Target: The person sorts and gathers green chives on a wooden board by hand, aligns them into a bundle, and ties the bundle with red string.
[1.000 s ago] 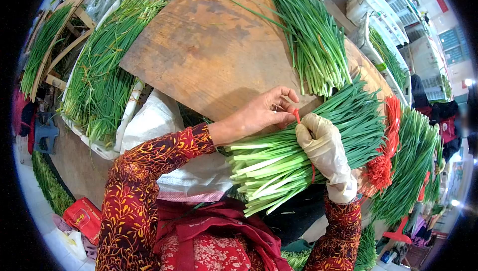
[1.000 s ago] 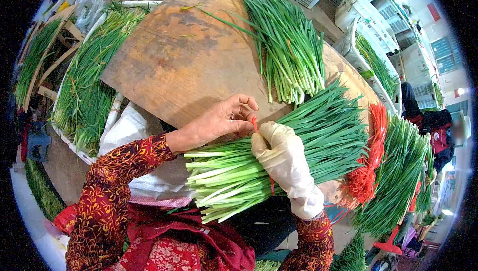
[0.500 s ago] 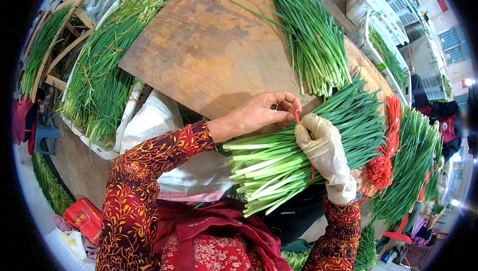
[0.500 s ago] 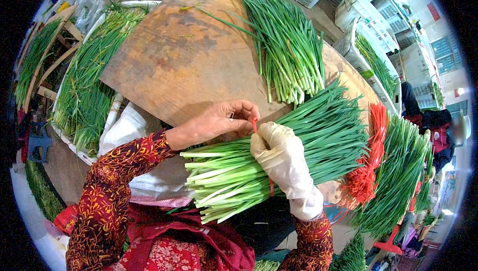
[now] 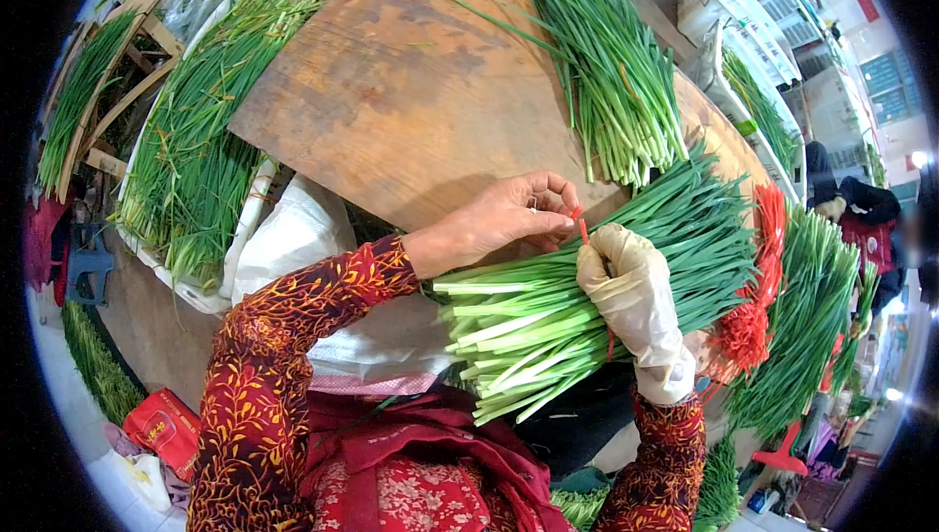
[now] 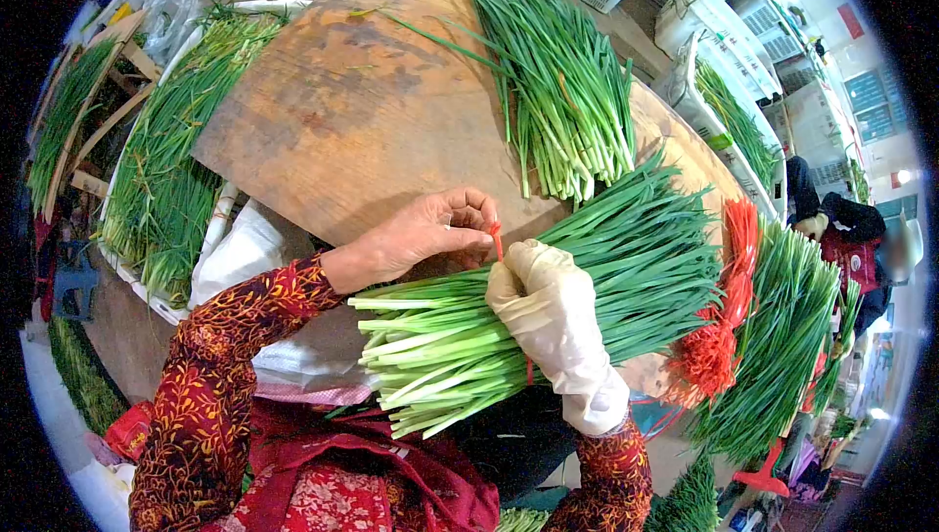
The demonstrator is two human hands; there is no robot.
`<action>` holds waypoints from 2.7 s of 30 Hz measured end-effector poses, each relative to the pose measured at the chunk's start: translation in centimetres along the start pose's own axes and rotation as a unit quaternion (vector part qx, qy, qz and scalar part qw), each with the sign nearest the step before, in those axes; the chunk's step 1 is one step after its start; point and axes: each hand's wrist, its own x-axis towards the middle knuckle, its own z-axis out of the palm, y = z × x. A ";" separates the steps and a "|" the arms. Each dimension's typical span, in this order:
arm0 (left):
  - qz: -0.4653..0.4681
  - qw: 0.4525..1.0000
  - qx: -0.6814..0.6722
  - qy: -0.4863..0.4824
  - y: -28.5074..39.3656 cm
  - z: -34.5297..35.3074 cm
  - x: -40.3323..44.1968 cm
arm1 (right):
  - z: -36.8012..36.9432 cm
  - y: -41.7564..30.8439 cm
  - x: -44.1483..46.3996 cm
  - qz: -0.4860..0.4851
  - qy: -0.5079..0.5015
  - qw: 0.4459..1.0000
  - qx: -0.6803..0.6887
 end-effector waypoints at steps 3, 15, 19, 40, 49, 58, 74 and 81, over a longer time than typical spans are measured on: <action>-0.015 1.000 0.010 0.014 0.2 0.2 -0.1 | -0.1 -0.1 0.0 0.006 0.000 1.000 0.002; -0.024 0.999 0.039 0.008 0.6 0.3 -0.3 | 0.1 0.1 0.2 -0.006 -0.003 1.000 0.002; -0.023 0.998 0.052 0.008 0.8 0.5 -0.4 | 0.1 0.0 0.3 -0.007 -0.002 1.000 0.002; 0.027 0.991 0.130 0.031 0.8 1.0 -0.8 | -0.1 -0.4 0.4 0.026 -0.019 0.999 -0.022; 0.074 0.985 0.151 0.028 0.1 0.8 -0.6 | -0.1 -0.4 0.5 0.015 -0.025 1.000 -0.008; 0.063 0.982 0.173 0.040 0.4 1.0 -0.7 | -0.1 -0.4 0.6 0.009 -0.028 0.999 -0.026; 0.109 0.948 0.294 0.062 1.3 1.7 -1.3 | -0.2 -0.6 0.8 0.021 -0.041 0.998 -0.036; 0.115 0.942 0.307 0.070 0.6 1.5 -0.7 | -0.2 -0.4 0.7 0.019 -0.032 0.999 -0.030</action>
